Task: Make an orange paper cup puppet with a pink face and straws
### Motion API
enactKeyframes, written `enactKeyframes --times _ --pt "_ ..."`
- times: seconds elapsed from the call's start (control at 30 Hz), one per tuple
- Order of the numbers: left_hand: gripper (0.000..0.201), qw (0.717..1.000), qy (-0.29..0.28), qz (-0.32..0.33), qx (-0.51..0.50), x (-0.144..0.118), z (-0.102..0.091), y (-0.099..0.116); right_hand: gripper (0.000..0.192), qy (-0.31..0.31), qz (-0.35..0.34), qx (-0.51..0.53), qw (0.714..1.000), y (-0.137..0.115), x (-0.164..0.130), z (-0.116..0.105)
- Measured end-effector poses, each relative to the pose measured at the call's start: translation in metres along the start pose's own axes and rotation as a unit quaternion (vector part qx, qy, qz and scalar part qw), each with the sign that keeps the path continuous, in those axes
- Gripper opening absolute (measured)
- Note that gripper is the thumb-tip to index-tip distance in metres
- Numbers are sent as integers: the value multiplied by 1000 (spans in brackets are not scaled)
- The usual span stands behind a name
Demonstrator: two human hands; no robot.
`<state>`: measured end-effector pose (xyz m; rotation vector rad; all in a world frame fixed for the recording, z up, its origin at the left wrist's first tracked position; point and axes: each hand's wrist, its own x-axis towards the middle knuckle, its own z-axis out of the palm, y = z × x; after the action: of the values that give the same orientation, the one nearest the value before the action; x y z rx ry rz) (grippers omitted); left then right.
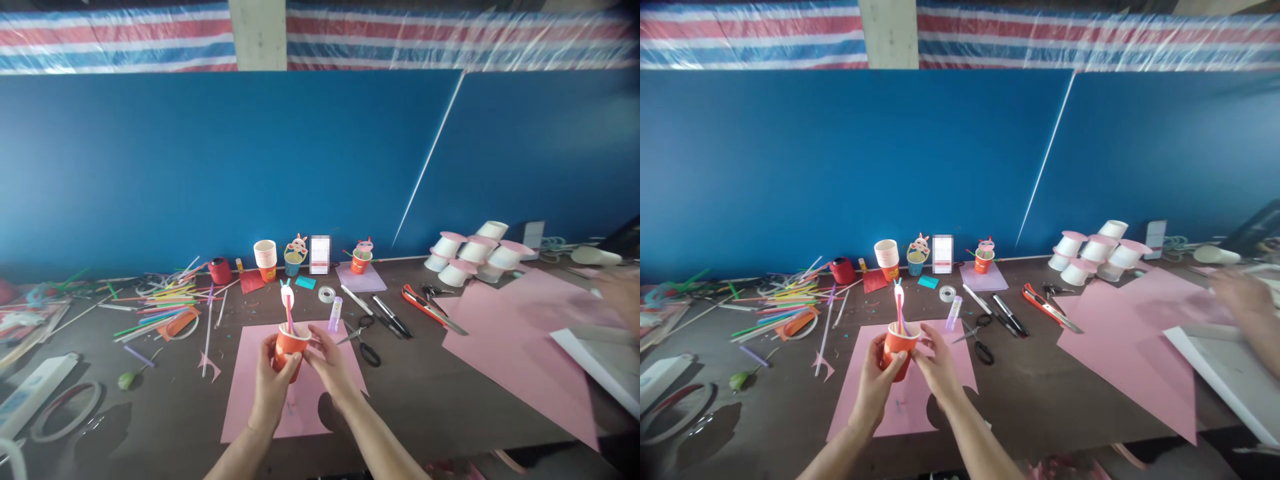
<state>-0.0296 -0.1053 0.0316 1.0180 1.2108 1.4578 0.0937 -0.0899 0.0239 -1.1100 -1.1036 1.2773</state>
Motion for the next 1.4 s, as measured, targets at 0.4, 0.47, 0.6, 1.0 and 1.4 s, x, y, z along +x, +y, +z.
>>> enactKeyframes --times 0.4,0.47,0.6,1.0,1.4 --pt "46 961 -9 178 213 0 0 -20 15 -30 -237 -301 923 -43 -17 15" --pt "52 957 -41 178 227 2 -3 -21 12 -66 -245 -321 912 -47 -19 17" --pt "63 939 -75 170 291 7 -11 -15 14 -102 -270 -355 889 -48 -24 17" --pt "63 970 -72 143 180 6 -1 -11 21 -103 -295 -360 879 -48 -22 14" --pt "34 897 -190 251 310 8 -24 19 31 -141 -263 -359 884 -57 -10 2"
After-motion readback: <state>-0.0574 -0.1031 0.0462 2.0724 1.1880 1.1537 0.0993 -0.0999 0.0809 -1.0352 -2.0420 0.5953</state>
